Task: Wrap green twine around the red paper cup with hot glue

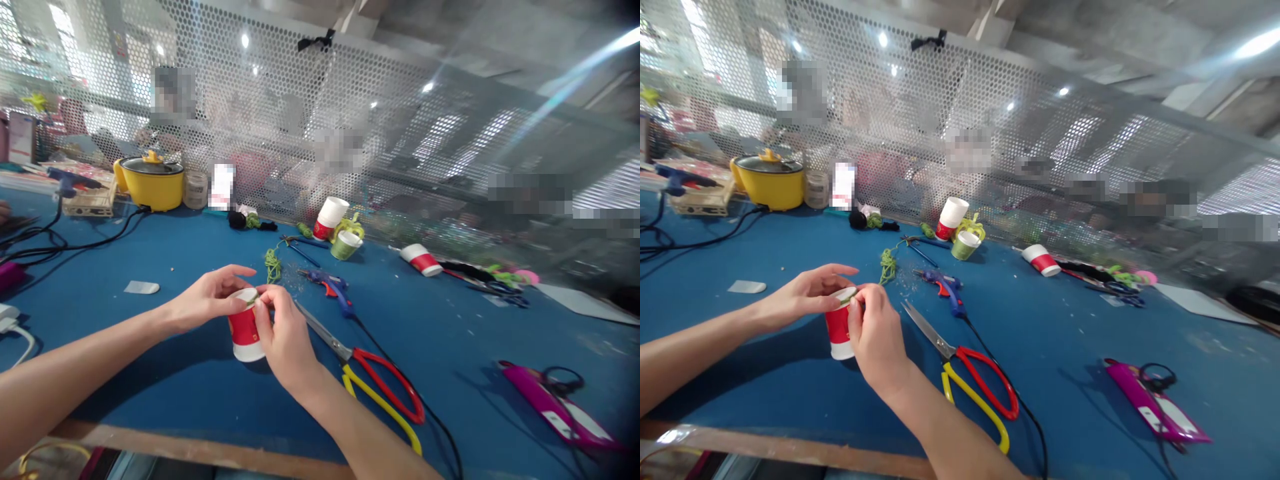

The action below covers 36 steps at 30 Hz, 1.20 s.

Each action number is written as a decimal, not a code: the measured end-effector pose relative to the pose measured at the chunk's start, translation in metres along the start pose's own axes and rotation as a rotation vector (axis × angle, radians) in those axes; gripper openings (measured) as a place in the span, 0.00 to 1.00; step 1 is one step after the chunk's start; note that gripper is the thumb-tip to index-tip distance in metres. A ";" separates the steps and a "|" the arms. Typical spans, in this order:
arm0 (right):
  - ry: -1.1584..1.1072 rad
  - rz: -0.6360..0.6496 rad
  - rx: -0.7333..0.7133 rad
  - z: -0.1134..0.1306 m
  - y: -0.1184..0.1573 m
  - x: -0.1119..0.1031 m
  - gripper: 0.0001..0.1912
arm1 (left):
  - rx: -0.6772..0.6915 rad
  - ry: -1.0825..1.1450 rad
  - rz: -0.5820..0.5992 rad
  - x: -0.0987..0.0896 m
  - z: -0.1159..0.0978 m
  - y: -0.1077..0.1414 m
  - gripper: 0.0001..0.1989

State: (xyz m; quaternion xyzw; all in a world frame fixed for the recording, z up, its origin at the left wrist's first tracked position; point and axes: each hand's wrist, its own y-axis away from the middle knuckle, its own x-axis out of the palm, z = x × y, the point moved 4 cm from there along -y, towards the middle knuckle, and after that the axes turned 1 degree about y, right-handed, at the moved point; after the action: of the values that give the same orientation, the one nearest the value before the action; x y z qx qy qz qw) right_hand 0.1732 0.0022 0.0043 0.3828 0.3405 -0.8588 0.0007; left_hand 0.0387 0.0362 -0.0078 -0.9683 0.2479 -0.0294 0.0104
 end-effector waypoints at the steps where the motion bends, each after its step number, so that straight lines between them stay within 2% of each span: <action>1: 0.002 0.001 -0.005 0.000 0.000 0.000 0.04 | -0.004 -0.026 0.001 0.000 -0.001 0.000 0.25; 7: -0.033 0.009 -0.035 0.001 -0.003 -0.006 0.05 | 0.041 -0.184 0.028 -0.003 -0.002 0.000 0.24; 13: -0.083 0.015 0.028 -0.004 -0.009 -0.017 0.06 | 0.071 -0.141 0.014 -0.005 -0.001 -0.001 0.24; 15: -0.108 0.104 0.040 -0.001 -0.011 -0.024 0.06 | 0.086 -0.120 0.002 -0.007 -0.001 -0.003 0.24; 18: -0.117 0.331 0.016 0.006 -0.015 -0.043 0.07 | 0.131 -0.132 -0.013 -0.011 0.001 -0.005 0.24; 19: -0.100 0.341 0.031 0.004 -0.017 -0.053 0.08 | 0.143 -0.139 -0.013 -0.011 0.002 -0.005 0.24; 22: 0.020 0.161 0.212 -0.021 -0.031 -0.090 0.10 | 0.167 -0.180 -0.007 -0.010 0.003 -0.005 0.23; 25: 0.340 0.053 0.488 -0.068 -0.040 -0.112 0.10 | 0.201 -0.273 -0.006 -0.007 0.001 -0.002 0.21; 26: 0.450 0.093 0.570 -0.085 -0.040 -0.112 0.08 | 0.211 -0.304 -0.004 -0.006 0.000 -0.001 0.21; 28: 0.484 0.145 0.634 -0.113 -0.040 -0.105 0.05 | 0.225 -0.354 0.004 -0.005 -0.001 0.001 0.21; 31: 0.458 0.191 0.700 -0.142 -0.034 -0.087 0.12 | 0.235 -0.404 0.020 -0.005 -0.001 0.002 0.22; 33: 0.420 0.177 0.733 -0.153 -0.029 -0.080 0.12 | 0.246 -0.414 0.030 -0.006 -0.001 0.002 0.21; 36: 0.323 0.116 0.766 -0.155 -0.024 -0.078 0.05 | 0.240 -0.381 0.036 -0.008 0.001 0.001 0.21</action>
State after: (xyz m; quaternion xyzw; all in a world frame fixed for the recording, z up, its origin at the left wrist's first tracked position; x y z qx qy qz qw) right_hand 0.3239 0.0914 -0.0036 0.5038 -0.0299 -0.8507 -0.1467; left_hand 0.0313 0.0391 -0.0095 -0.9435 0.2535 0.1251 0.1728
